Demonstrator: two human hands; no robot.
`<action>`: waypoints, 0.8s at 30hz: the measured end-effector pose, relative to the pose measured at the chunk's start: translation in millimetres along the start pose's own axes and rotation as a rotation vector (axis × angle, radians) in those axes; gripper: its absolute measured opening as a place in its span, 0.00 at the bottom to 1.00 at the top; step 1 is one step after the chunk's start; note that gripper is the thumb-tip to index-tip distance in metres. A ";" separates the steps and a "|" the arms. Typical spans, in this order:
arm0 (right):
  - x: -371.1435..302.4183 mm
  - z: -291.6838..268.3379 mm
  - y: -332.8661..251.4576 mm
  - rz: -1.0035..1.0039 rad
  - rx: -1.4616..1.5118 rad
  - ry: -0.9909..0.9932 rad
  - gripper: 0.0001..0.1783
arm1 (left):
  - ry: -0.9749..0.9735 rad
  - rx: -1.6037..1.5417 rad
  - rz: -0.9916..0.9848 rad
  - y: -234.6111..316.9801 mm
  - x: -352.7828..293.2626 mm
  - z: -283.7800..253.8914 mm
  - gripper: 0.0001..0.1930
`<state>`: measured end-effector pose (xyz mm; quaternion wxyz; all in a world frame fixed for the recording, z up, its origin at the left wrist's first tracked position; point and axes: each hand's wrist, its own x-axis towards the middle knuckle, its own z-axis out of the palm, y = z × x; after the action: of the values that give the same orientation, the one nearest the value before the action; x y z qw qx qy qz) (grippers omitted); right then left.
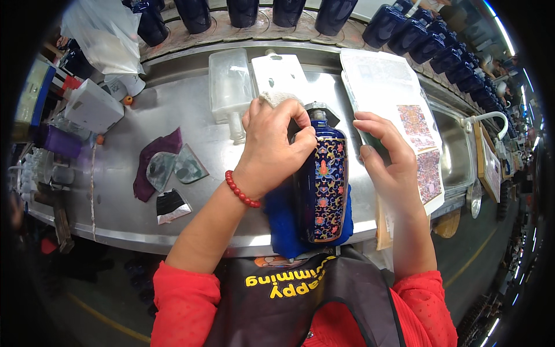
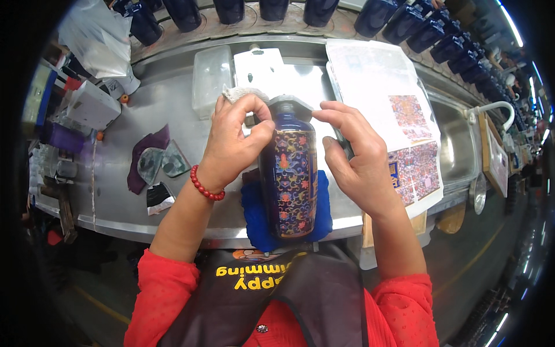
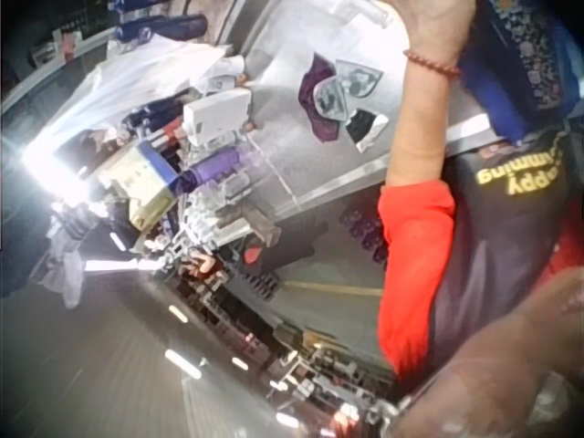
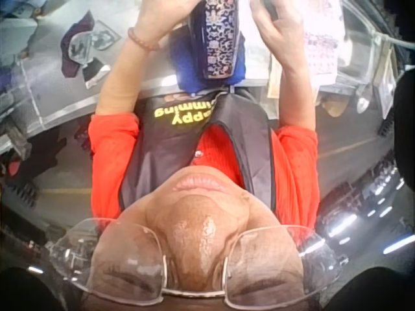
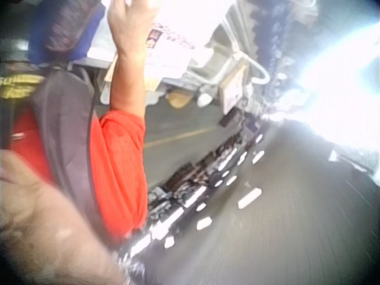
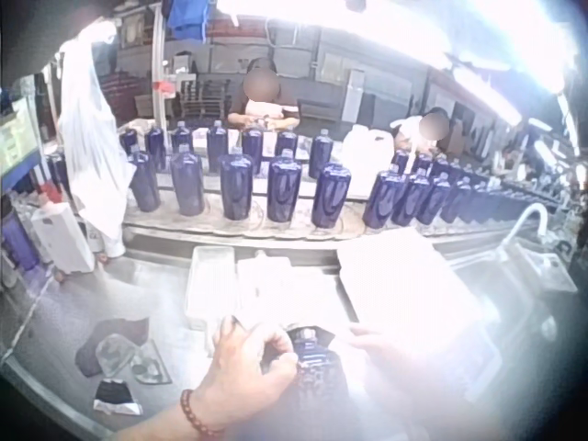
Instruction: The person applies a decorative sticker to a dark blue ceramic bottle, smoothing it with fingers and a green plastic scraper to remove bubbles and ensure adhesion. The person rotates the bottle to cover all sides and continues smoothing the surface.
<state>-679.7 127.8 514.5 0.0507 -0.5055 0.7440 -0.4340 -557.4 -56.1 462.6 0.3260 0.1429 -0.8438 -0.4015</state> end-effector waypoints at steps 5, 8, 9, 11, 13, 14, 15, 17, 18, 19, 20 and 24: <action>-5.6 -1.7 0.5 0.030 0.024 -0.024 0.23 | -0.068 -0.139 0.019 -1.6 -0.5 -8.8 0.06; -8.8 -1.8 1.5 0.014 -0.014 -0.048 0.23 | -0.085 -0.102 0.183 -3.8 -2.1 -13.7 0.12; -9.5 -1.8 2.2 -0.002 -0.029 -0.050 0.23 | -0.067 -0.031 0.274 -4.5 -3.2 -14.7 0.13; -10.2 -1.3 4.2 -0.030 -0.048 -0.040 0.22 | -0.024 0.094 0.408 -5.7 -7.2 -16.0 0.16; -10.8 -1.1 5.9 -0.050 -0.054 -0.031 0.21 | 0.019 0.203 0.488 -6.5 -13.0 -17.1 0.19; -11.3 -1.3 6.3 -0.056 -0.055 -0.029 0.21 | 0.028 0.238 0.512 -8.1 -14.3 -18.8 0.20; -11.8 -1.3 6.6 -0.062 -0.057 -0.027 0.21 | 0.038 0.238 0.505 -9.4 -15.7 -20.5 0.20; -13.5 -1.4 6.2 -0.032 -0.044 -0.035 0.22 | 0.069 0.227 0.501 -11.4 -17.9 -23.0 0.21; -14.3 -0.9 6.0 -0.016 -0.038 -0.039 0.22 | 0.078 0.253 0.504 -11.5 -18.7 -22.0 0.21; -15.2 -0.4 5.6 -0.017 -0.039 -0.040 0.22 | 0.099 0.270 0.516 -11.2 -19.4 -20.6 0.21; -15.9 0.8 5.6 -0.018 -0.041 -0.040 0.23 | 0.107 0.296 0.525 -10.7 -20.3 -20.4 0.22; -17.6 6.6 6.9 -0.097 -0.124 -0.043 0.26 | 0.039 0.453 0.571 -6.1 -26.5 -23.1 0.23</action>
<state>-672.7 138.7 499.2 0.0143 -0.5524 0.7427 -0.3782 -522.4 -60.2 457.1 0.4010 -0.0220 -0.9109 -0.0943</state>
